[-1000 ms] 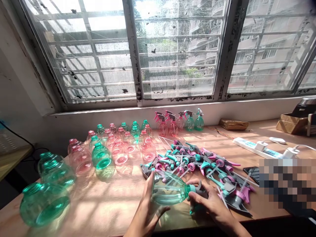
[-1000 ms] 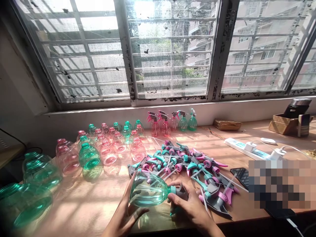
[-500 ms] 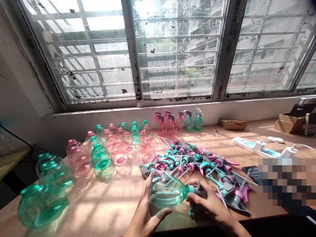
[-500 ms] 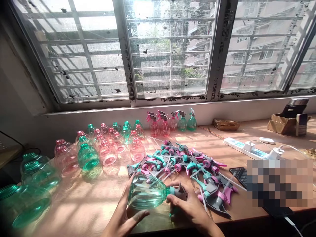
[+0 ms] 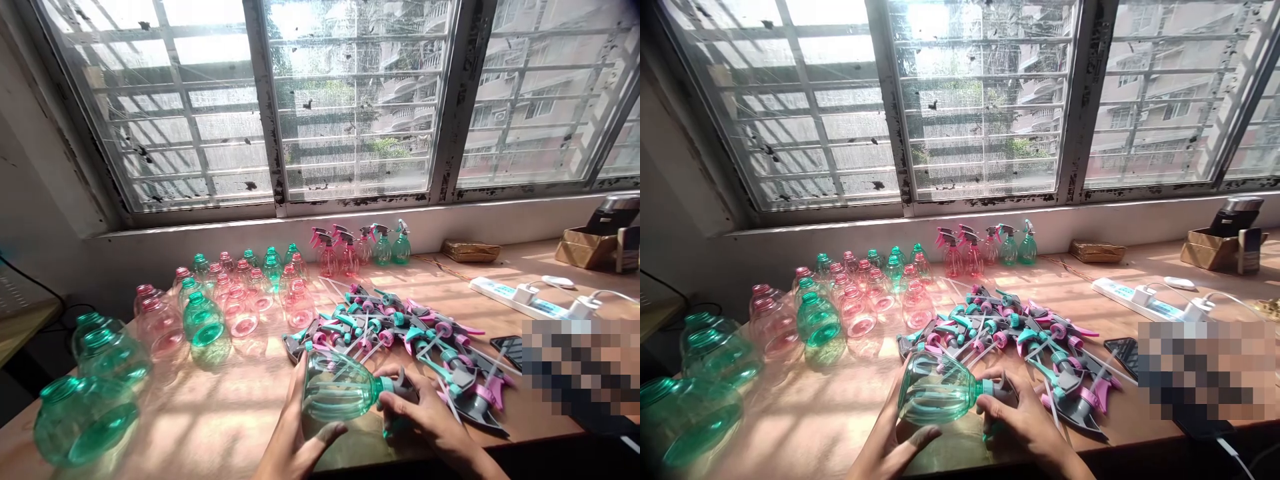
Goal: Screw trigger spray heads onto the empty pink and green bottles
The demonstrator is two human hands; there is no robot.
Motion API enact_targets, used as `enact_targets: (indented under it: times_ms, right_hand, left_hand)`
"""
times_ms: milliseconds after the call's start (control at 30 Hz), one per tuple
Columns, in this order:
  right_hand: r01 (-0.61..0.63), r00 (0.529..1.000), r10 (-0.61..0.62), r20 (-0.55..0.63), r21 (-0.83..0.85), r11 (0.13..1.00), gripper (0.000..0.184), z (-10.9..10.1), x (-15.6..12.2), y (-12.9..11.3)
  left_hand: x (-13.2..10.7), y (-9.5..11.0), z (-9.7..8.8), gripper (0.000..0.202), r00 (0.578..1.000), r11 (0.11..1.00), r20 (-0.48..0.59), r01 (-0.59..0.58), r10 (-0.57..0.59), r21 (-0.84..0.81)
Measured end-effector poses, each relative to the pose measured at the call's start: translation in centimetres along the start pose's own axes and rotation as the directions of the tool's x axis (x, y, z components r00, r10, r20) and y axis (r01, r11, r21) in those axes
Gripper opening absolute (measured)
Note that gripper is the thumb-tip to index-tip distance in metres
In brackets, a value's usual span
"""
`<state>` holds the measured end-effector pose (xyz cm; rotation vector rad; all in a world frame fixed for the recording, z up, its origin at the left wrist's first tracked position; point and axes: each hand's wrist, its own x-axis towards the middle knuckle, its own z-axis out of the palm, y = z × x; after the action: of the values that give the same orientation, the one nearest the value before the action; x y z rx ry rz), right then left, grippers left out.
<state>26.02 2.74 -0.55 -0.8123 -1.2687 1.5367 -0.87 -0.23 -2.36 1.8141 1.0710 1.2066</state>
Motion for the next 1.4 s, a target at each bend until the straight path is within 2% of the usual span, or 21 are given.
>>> enact_targets:
  times_ms: [67, 200, 267, 400, 533, 733, 933, 1100, 1267, 1400]
  right_hand:
    - [0.000, 1.000, 0.000, -0.007, -0.012, 1.000, 0.050, -0.1, 0.0, 0.1]
    - [0.011, 1.000, -0.012, -0.016, -0.043, 0.999, 0.049, -0.3, 0.1, 0.4]
    - [0.007, 1.000, -0.007, -0.003, -0.043, 0.999, 0.048, -0.4, 0.1, 0.4]
    - [-0.013, 1.000, 0.012, -0.005, -0.048, 0.999, 0.050, -0.4, 0.0, 0.3]
    - [-0.007, 1.000, 0.006, -0.029, -0.038, 0.999, 0.052, -0.3, 0.0, 0.3]
    - [-0.013, 0.999, 0.012, -0.046, -0.024, 1.000, 0.053, -0.1, 0.0, 0.1]
    - [0.001, 0.999, -0.003, -0.043, -0.045, 0.999, 0.050, -0.2, 0.0, 0.0]
    - [0.014, 0.996, -0.019, -0.088, -0.050, 0.999, 0.051, -0.3, -0.1, 0.5]
    - [0.008, 0.996, -0.008, -0.090, 0.002, 1.000, 0.049, -0.1, -0.1, 0.3]
    - [-0.001, 0.997, 0.003, -0.081, 0.027, 1.000, 0.051, 0.0, -0.1, 0.1]
  left_hand:
    - [-0.1, -0.2, -0.1, 0.098, 1.000, 1.000, -0.005, 0.005, -0.005, 0.012]
    - [-0.4, -1.0, 0.0, 0.088, 0.999, 0.998, 0.029, 0.021, -0.019, -0.066]
    - [-0.5, -1.1, 0.1, 0.091, 1.000, 0.996, 0.017, 0.013, -0.012, -0.087]
    - [-0.4, -0.7, 0.1, 0.104, 1.000, 0.999, -0.004, 0.020, -0.021, -0.038]
    - [-0.3, -0.3, -0.1, 0.101, 0.999, 0.999, 0.008, 0.043, -0.043, -0.007]
    - [-0.3, -1.0, 0.2, 0.089, 1.000, 0.999, -0.007, -0.018, 0.018, -0.042]
    - [-0.3, -0.7, 0.0, 0.100, 1.000, 0.997, -0.001, -0.007, 0.007, 0.078]
    - [0.0, 0.1, -0.1, 0.095, 0.999, 0.996, 0.022, -0.030, 0.028, 0.079]
    - [-0.1, -0.2, 0.0, 0.091, 0.999, 0.995, 0.019, -0.053, 0.051, 0.086]
    - [-0.5, -0.2, -0.2, 0.099, 0.998, 0.996, 0.054, -0.025, 0.020, 0.090]
